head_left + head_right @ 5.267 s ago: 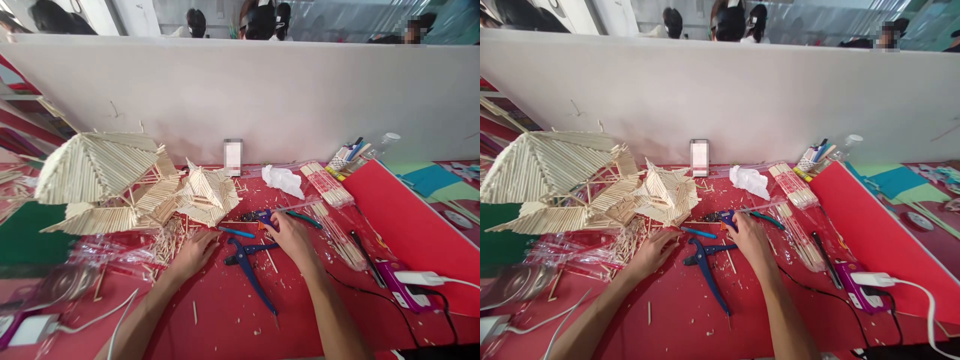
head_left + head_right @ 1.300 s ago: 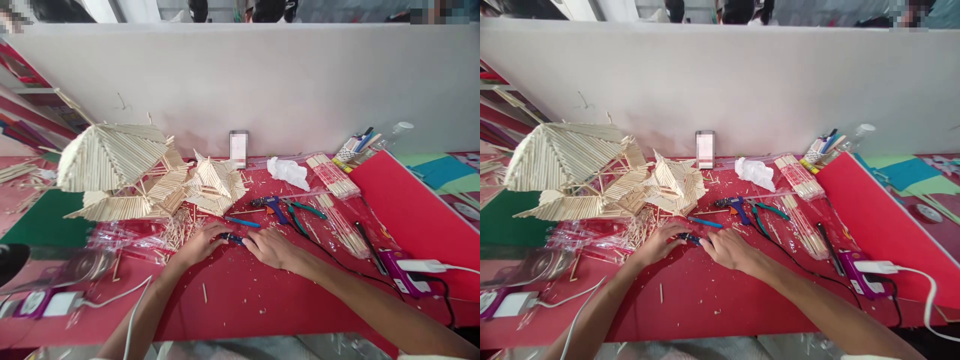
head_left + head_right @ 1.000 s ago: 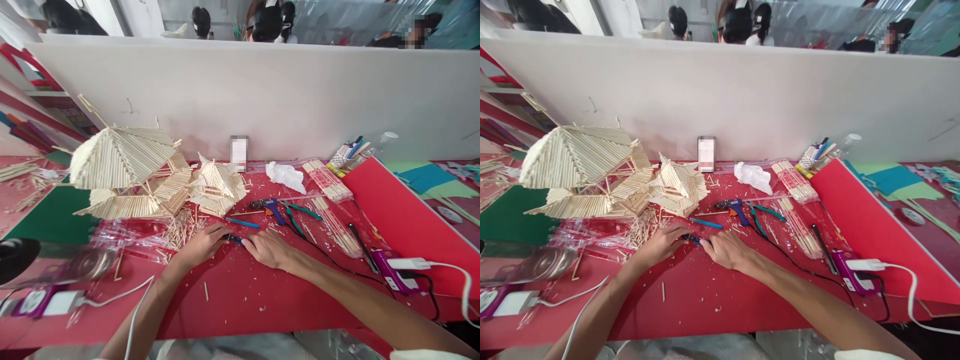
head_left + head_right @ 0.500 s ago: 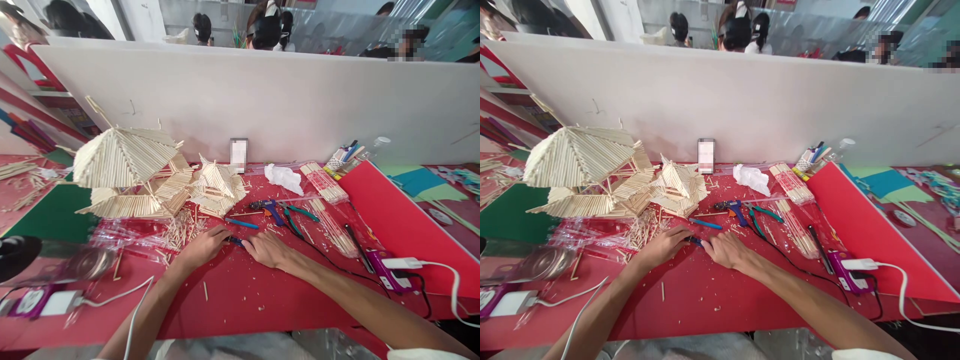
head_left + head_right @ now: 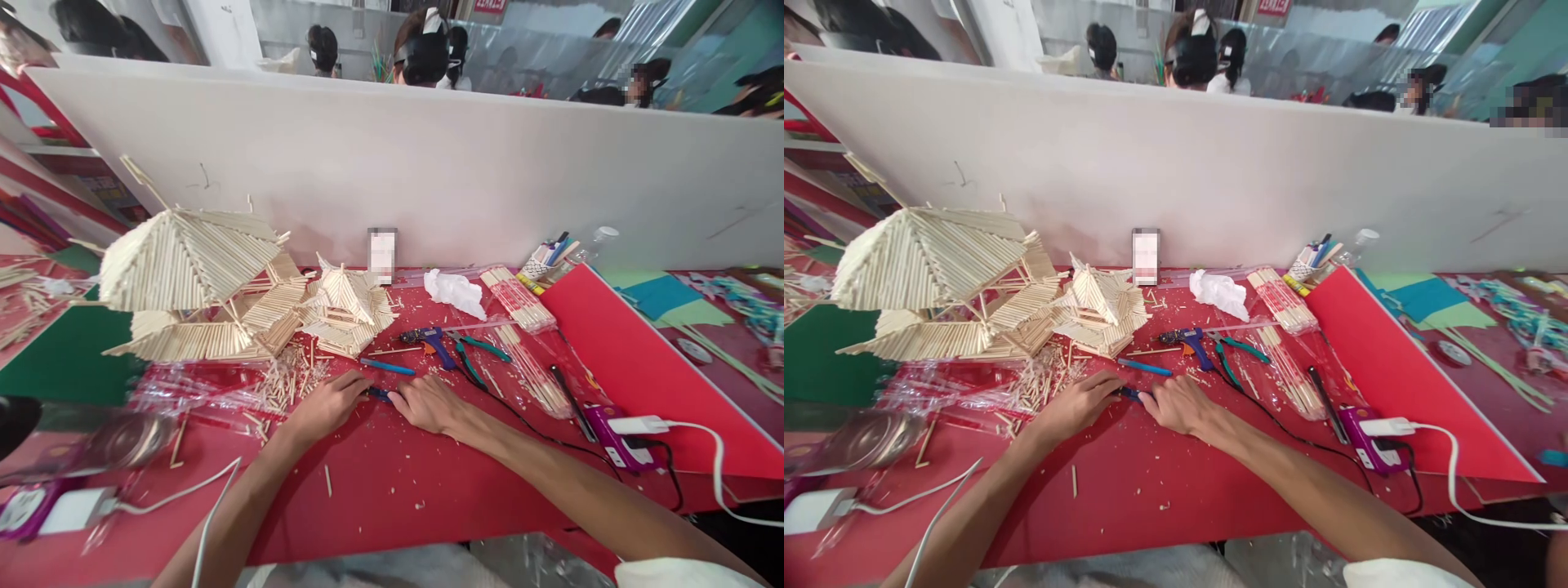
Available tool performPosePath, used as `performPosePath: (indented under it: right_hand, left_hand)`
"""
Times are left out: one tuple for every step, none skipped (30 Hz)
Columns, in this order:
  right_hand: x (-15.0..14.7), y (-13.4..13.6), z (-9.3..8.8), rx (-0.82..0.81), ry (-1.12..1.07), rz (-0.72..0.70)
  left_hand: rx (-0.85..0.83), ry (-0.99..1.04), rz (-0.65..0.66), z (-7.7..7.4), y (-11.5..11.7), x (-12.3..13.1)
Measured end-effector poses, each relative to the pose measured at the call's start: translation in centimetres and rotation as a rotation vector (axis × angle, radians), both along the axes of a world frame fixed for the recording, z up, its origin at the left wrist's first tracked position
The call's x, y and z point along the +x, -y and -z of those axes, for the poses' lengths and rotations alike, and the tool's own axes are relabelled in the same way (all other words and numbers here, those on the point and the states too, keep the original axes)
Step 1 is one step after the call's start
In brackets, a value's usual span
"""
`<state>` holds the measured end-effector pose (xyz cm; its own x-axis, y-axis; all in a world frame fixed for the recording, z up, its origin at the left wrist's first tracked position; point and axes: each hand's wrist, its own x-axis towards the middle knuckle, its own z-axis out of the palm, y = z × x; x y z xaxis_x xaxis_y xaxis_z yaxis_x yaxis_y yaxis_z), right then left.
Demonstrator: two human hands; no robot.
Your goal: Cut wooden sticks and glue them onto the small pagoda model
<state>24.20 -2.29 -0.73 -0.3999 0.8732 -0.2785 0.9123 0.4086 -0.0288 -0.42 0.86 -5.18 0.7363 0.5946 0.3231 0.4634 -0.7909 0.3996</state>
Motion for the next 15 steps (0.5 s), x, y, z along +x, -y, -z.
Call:
performPosePath:
  right_hand:
    - [0.0, 0.0, 0.1, 0.004, 0.003, 0.001]
    - [0.0, -0.1, 0.1, 0.005, 0.004, 0.003]
    - [0.0, -0.1, 0.1, 0.007, 0.005, 0.008]
    - [-0.1, -0.1, 0.0, 0.010, 0.005, 0.013]
    - [-0.2, -0.1, -0.1, 0.014, 0.005, 0.016]
    - [-0.3, -0.1, -0.2, 0.019, 0.003, 0.018]
    - [-0.4, -0.1, -0.4, 0.024, 0.001, 0.021]
    - [-0.5, -0.1, -0.5, 0.030, -0.002, 0.025]
    - [-0.6, -0.1, -0.6, 0.036, -0.004, 0.032]
    - [-0.7, -0.1, -0.7, 0.042, -0.006, 0.040]
    - [-0.8, -0.2, -0.8, 0.049, -0.007, 0.051]
    - [-0.9, -0.2, -0.8, 0.057, -0.009, 0.062]
    - [-0.9, -0.2, -0.9, 0.063, -0.011, 0.070]
    - [-1.0, -0.1, -0.9, 0.070, -0.012, 0.079]
    - [-1.1, 0.0, -0.9, 0.078, -0.011, 0.092]
  left_hand:
    - [0.023, -0.022, 0.008, 0.0, 0.0, 0.0]
    - [0.048, -0.046, 0.017, 0.0, 0.0, 0.0]
    - [0.073, -0.064, 0.028, 0.0, 0.0, 0.1]
    - [0.093, -0.075, 0.034, -0.1, -0.1, 0.1]
    - [0.109, -0.077, 0.031, -0.1, -0.1, 0.1]
    - [0.123, -0.074, 0.024, -0.1, -0.1, 0.2]
    - [0.138, -0.064, 0.015, -0.2, -0.2, 0.2]
    - [0.157, -0.048, 0.004, -0.3, -0.2, 0.1]
    - [0.177, -0.033, -0.005, -0.3, -0.3, 0.1]
    - [0.197, -0.021, -0.012, -0.4, -0.4, 0.1]
    - [0.215, -0.015, -0.017, -0.5, -0.5, 0.0]
    - [0.228, -0.013, -0.020, -0.6, -0.5, 0.0]
    - [0.236, -0.014, -0.024, -0.7, -0.6, -0.1]
    - [0.241, -0.015, -0.027, -0.8, -0.7, -0.1]
    - [0.245, -0.012, -0.028, -0.9, -0.7, -0.1]
